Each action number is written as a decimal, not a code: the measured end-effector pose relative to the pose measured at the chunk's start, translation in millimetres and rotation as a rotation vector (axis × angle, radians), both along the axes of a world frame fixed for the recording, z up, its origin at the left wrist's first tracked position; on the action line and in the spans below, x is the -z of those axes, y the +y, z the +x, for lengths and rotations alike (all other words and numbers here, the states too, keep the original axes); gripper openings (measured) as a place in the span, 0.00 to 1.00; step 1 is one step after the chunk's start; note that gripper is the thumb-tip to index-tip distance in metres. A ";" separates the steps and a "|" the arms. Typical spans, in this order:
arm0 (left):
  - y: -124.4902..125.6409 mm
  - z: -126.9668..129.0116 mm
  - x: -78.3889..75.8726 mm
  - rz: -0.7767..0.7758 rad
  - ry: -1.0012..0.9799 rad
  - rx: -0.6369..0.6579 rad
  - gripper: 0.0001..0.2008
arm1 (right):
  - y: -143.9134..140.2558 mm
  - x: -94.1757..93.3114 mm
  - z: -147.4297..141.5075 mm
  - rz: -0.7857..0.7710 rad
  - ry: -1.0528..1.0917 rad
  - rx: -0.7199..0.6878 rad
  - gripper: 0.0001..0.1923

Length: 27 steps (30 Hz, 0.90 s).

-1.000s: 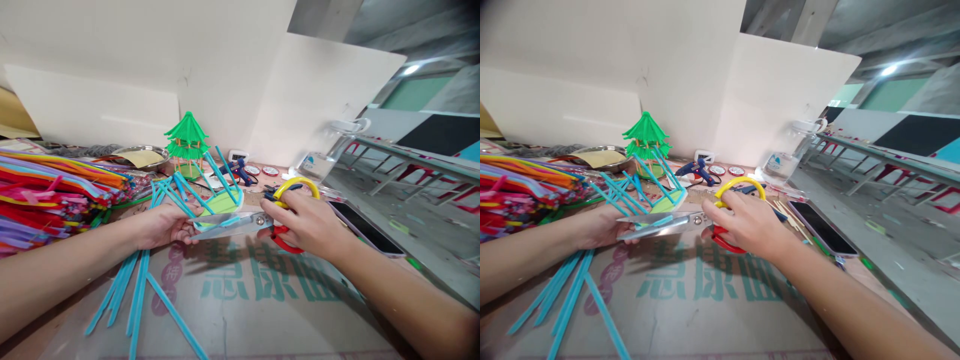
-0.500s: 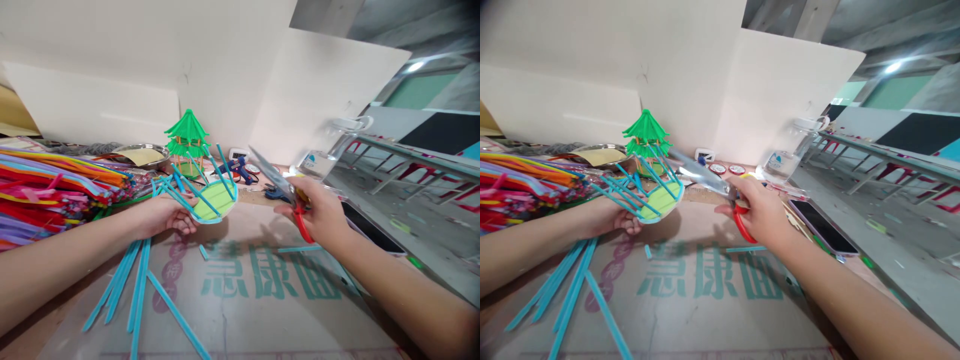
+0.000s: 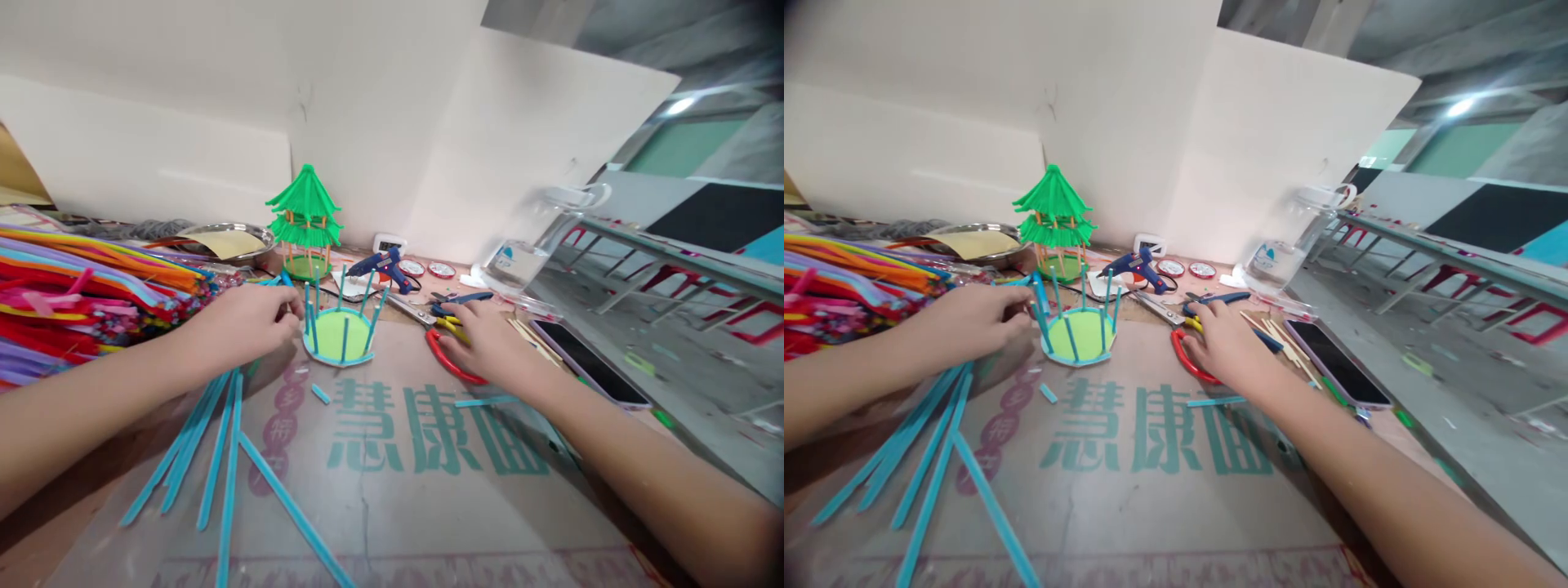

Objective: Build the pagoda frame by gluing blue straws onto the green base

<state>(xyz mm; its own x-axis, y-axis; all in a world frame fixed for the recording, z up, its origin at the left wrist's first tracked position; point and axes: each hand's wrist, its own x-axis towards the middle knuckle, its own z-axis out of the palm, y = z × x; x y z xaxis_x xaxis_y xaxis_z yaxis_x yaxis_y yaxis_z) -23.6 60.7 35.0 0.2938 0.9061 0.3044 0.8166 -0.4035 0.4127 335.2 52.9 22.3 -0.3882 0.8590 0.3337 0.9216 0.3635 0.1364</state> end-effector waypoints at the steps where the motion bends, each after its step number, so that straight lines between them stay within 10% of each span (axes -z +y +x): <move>1: -3.7 -0.5 -3.9 0.002 0.054 -0.007 0.06 | -4.5 -6.4 -3.4 0.044 0.021 -0.014 0.19; 9: -32.3 3.0 -0.3 0.135 0.117 0.056 0.13 | -55.9 -22.7 -71.2 -0.268 0.223 -0.429 0.09; 17: -20.6 5.3 0.5 -0.175 0.360 0.064 0.17 | -53.7 2.9 -141.9 -0.337 0.064 -0.537 0.11; 25: 8.6 -15.7 7.0 -0.113 0.326 0.014 0.17 | -56.2 -49.9 -78.5 -0.822 0.540 -0.529 0.08; 27: -4.6 -16.3 -2.8 -0.013 0.506 -0.115 0.17 | -61.9 -73.6 -51.3 -1.206 0.575 -0.622 0.18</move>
